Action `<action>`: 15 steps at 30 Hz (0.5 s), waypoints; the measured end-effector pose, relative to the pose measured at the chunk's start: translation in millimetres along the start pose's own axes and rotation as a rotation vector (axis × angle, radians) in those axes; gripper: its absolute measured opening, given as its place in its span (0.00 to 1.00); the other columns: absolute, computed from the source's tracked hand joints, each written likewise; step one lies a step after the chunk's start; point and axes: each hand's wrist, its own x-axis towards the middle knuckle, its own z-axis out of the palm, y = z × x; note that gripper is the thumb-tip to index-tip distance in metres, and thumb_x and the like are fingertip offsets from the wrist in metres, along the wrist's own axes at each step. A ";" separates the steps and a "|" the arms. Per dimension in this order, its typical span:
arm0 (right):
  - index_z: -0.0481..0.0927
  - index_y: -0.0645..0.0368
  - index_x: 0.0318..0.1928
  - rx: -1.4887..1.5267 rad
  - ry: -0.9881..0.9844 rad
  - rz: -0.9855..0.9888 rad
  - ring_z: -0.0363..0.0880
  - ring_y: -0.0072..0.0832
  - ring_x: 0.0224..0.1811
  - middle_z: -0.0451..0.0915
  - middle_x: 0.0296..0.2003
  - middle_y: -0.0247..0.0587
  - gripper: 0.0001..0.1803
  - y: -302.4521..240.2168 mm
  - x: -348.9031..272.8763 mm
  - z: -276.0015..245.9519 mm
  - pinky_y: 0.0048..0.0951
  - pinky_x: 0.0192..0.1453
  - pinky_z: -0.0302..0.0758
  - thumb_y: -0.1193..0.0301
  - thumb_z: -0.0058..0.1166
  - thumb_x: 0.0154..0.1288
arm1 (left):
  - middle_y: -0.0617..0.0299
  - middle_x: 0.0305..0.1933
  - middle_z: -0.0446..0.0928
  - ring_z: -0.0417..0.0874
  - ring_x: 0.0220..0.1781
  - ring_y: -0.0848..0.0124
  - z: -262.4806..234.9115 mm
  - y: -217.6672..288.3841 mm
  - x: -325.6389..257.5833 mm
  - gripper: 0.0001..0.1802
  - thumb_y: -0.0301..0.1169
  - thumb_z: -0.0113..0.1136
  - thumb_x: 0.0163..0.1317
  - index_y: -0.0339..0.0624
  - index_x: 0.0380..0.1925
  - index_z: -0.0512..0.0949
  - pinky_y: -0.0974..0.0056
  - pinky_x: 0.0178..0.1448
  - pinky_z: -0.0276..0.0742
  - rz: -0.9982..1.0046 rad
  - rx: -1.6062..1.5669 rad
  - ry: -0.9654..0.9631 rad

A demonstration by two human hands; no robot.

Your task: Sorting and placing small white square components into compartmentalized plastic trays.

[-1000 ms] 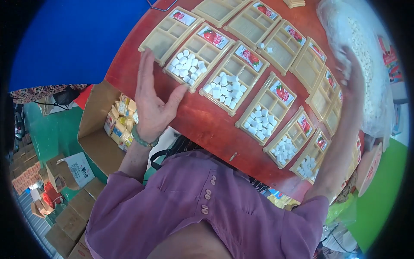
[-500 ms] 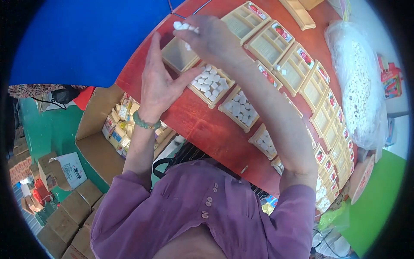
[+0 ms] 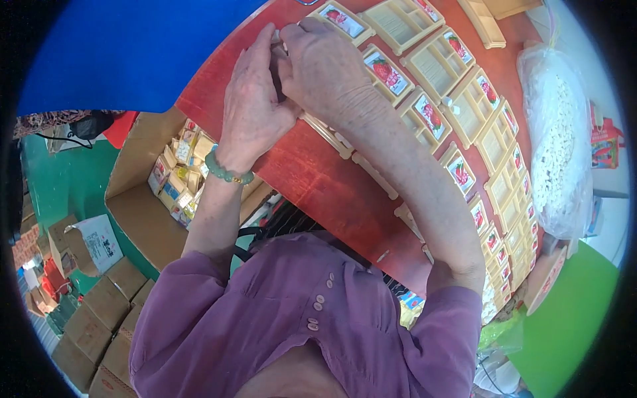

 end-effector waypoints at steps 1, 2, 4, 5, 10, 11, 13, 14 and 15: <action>0.80 0.61 0.52 0.003 -0.006 0.002 0.82 0.51 0.48 0.82 0.46 0.55 0.17 -1.2 -1.0 -2.2 0.44 0.51 0.80 0.70 0.59 0.62 | 0.41 0.60 0.74 0.75 0.64 0.47 -1.2 0.8 1.2 0.51 0.27 0.75 0.44 0.32 0.69 0.60 0.51 0.67 0.73 -0.010 -0.003 -0.009; 0.80 0.61 0.52 0.027 -0.020 0.046 0.82 0.51 0.48 0.82 0.47 0.55 0.19 -3.7 -1.4 -5.8 0.44 0.52 0.80 0.69 0.60 0.62 | 0.42 0.59 0.76 0.76 0.63 0.48 -2.4 1.4 1.7 0.48 0.27 0.74 0.44 0.33 0.67 0.63 0.51 0.67 0.73 -0.020 -0.006 -0.018; 0.80 0.61 0.53 0.051 -0.033 0.092 0.82 0.52 0.49 0.81 0.48 0.56 0.20 -4.6 -1.4 -11.0 0.44 0.53 0.80 0.68 0.61 0.62 | 0.43 0.59 0.76 0.76 0.63 0.48 -2.6 1.5 2.5 0.45 0.27 0.75 0.45 0.33 0.65 0.64 0.51 0.67 0.72 -0.015 -0.019 -0.024; 0.80 0.61 0.53 0.042 -0.028 0.091 0.84 0.48 0.48 0.82 0.48 0.53 0.19 -4.5 -1.7 -12.7 0.41 0.53 0.80 0.67 0.61 0.63 | 0.44 0.59 0.76 0.76 0.63 0.48 -2.8 1.6 2.4 0.43 0.28 0.75 0.46 0.34 0.64 0.66 0.50 0.66 0.72 -0.007 -0.032 -0.027; 0.80 0.70 0.46 0.219 0.083 0.106 0.84 0.36 0.33 0.84 0.35 0.48 0.12 12.7 1.0 -23.1 0.30 0.33 0.79 0.72 0.55 0.70 | 0.45 0.60 0.76 0.75 0.63 0.48 -0.9 2.4 2.3 0.40 0.36 0.75 0.51 0.34 0.62 0.69 0.50 0.67 0.71 0.053 0.027 -0.006; 0.80 0.71 0.47 0.270 0.061 0.173 0.84 0.37 0.34 0.84 0.34 0.50 0.13 18.8 2.5 -25.0 0.31 0.36 0.80 0.73 0.56 0.69 | 0.45 0.61 0.76 0.75 0.64 0.48 -0.4 2.7 2.2 0.39 0.39 0.75 0.52 0.34 0.62 0.69 0.50 0.68 0.71 0.066 0.036 0.008; 0.81 0.71 0.46 0.365 -0.011 0.314 0.83 0.31 0.34 0.84 0.30 0.46 0.12 18.0 6.5 -33.6 0.31 0.39 0.79 0.73 0.58 0.69 | 0.45 0.61 0.75 0.75 0.64 0.48 -0.1 0.8 1.6 0.40 0.41 0.75 0.53 0.34 0.62 0.70 0.50 0.68 0.71 0.076 0.049 0.009; 0.81 0.71 0.46 0.364 -0.008 0.317 0.83 0.31 0.34 0.84 0.30 0.46 0.12 18.0 5.0 -36.6 0.31 0.39 0.79 0.73 0.58 0.69 | 0.45 0.61 0.75 0.74 0.65 0.48 0.0 0.7 1.5 0.40 0.42 0.75 0.53 0.34 0.62 0.70 0.50 0.68 0.71 0.086 0.062 0.010; 0.82 0.69 0.43 0.479 0.018 0.404 0.81 0.27 0.31 0.83 0.28 0.41 0.11 16.7 3.8 -39.1 0.28 0.36 0.77 0.71 0.58 0.69 | 0.45 0.61 0.75 0.74 0.65 0.48 -0.7 1.1 1.2 0.40 0.42 0.75 0.53 0.34 0.62 0.70 0.50 0.68 0.71 0.087 0.063 0.009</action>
